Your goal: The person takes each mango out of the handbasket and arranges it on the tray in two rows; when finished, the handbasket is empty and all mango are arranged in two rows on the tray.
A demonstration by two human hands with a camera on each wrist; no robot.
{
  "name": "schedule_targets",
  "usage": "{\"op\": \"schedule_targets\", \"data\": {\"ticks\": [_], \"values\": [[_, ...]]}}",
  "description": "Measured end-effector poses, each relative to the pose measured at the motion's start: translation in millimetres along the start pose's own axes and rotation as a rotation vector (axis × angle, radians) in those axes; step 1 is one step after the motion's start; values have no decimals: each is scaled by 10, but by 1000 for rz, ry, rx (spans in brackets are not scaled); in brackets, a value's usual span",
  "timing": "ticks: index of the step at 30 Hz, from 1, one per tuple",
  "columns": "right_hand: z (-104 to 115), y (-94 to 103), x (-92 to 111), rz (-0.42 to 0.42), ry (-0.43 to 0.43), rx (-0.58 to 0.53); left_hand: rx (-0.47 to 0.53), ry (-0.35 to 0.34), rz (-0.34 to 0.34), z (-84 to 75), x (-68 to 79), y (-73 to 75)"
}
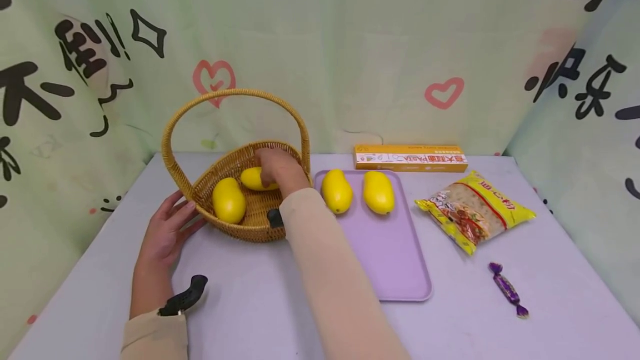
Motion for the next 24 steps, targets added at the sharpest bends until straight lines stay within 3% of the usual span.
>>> {"op": "schedule_targets", "data": {"ticks": [8,24], "values": [[-13,112,69,15,15,-36,-26,-11,-2,1,2,-8],[145,403,393,-8,148,-105,-12,7,3,-3,12,-4]]}}
Point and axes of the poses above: each hand's wrist, its own x-axis away from the middle knuckle, its own y-axis out of the back of the hand, z = x × y, the point moved 1 cm from there along -x, towards the middle knuckle, and after that the axes turned 2 degrees about -z, right-handed, at the moved point
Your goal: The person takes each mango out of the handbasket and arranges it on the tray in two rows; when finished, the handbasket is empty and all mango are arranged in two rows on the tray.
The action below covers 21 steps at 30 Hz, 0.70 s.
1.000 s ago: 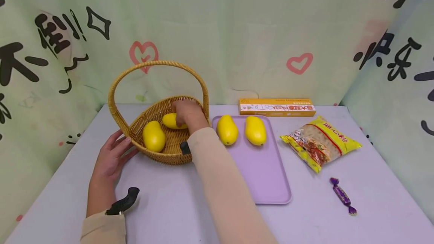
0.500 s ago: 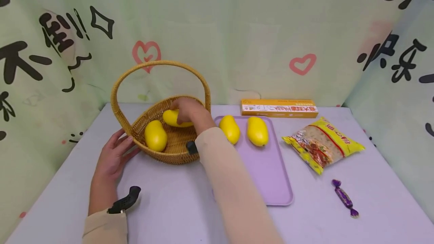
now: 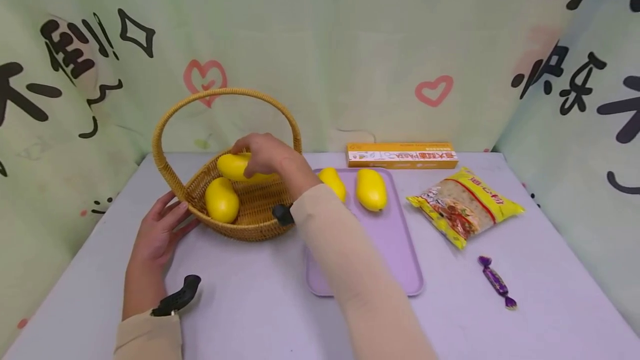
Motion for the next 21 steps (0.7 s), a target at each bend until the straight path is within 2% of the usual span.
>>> {"op": "schedule_targets", "data": {"ticks": [11,21], "values": [[80,103,274,-15,81,-20,-8,16,-11,-32,30,-14],[1,218,490,-26,110,-65,-11,-13,-7,5,15,-13]]}}
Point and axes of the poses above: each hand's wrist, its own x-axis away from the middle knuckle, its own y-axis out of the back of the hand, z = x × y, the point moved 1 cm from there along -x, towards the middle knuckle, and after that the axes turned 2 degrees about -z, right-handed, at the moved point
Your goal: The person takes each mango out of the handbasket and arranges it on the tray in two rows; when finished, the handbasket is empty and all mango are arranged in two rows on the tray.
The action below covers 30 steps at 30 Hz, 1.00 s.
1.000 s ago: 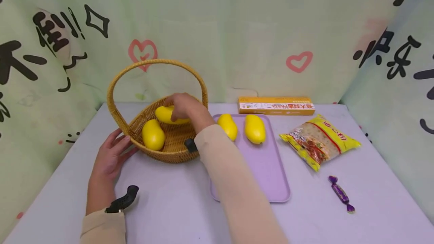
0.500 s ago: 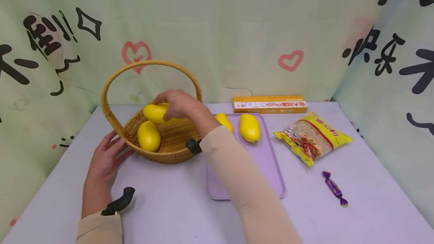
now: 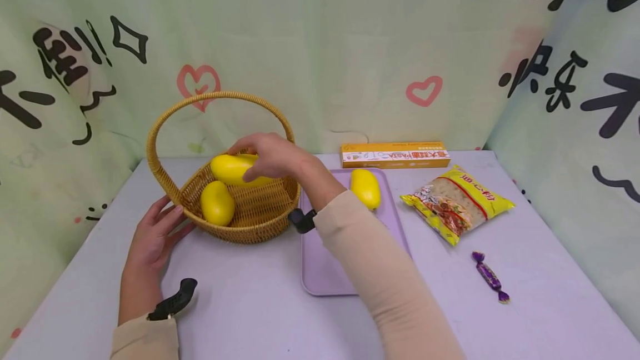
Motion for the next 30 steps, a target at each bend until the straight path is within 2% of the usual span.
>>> {"op": "schedule_targets", "data": {"ticks": [6,14,21,26,30], "values": [[-73,47,187,-13,14,-2,0,-3,1,20,-5,-16],[-129,87,478,-46,-28,40,-10,-6,0,-2,3,-8],[-211,90,711,-101,-92,45,-1,-11,-6,1,4,4],[-266,11,880,-134,-166,-7,1,-9,-6,15,-1,-4],[-317,-65,969,-167,-199,27,7,-1,-6,23,-5,-2]]}}
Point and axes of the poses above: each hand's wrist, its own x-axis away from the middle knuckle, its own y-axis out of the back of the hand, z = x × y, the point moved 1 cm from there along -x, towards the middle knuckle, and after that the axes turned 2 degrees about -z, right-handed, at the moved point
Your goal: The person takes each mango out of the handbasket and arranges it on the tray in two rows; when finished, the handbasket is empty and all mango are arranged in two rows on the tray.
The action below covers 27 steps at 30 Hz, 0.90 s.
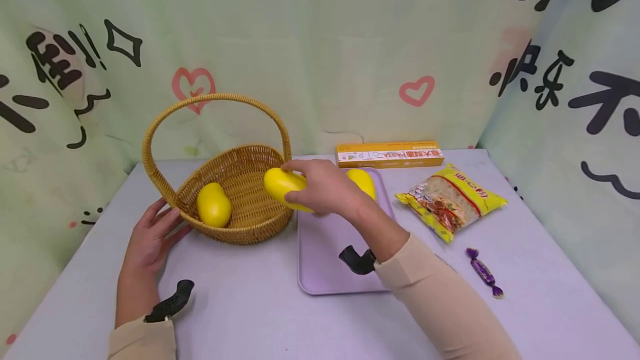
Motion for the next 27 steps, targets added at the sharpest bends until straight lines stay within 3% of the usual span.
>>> {"op": "schedule_targets", "data": {"ticks": [11,18,27], "values": [[-123,-157,233,-81,-35,33,-12,13,7,19,-3,4],[-251,-257,320,-75,-83,-4,-15,0,12,-4,-5,-5],[-379,-359,413,-70,-156,53,8,6,13,-6,20,-5]]}}
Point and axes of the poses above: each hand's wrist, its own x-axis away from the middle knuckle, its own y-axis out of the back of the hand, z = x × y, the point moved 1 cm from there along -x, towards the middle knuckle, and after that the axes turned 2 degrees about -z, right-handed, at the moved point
